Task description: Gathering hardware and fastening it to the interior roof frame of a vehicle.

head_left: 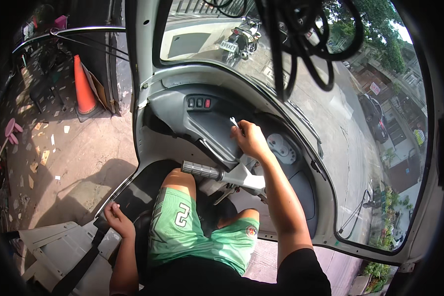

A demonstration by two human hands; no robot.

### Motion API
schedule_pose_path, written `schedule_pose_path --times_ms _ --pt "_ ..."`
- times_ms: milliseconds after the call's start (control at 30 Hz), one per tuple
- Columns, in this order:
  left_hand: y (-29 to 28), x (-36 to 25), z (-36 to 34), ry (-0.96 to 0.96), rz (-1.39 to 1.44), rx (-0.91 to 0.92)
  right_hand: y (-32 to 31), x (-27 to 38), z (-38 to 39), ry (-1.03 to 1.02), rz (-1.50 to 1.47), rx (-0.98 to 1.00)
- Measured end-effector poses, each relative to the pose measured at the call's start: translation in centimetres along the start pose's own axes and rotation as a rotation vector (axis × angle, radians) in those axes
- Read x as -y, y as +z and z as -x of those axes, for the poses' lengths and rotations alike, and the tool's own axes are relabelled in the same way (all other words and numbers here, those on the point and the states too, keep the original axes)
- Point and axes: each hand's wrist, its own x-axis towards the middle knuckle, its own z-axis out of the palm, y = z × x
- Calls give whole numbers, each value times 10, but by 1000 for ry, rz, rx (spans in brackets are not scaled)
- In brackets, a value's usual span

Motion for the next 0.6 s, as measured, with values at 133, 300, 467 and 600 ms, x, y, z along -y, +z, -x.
schedule_pose_path --times_ms 133,300,467,600 --pt "147 -108 -57 288 200 347 11 -53 -57 155 115 116" --pt "288 -164 -68 645 126 745 58 -68 -65 386 140 65" --pt "378 -163 -61 883 49 916 76 -89 -56 429 -138 -69" --pt "396 -172 -51 582 -216 1025 70 -85 -53 381 -189 -152"
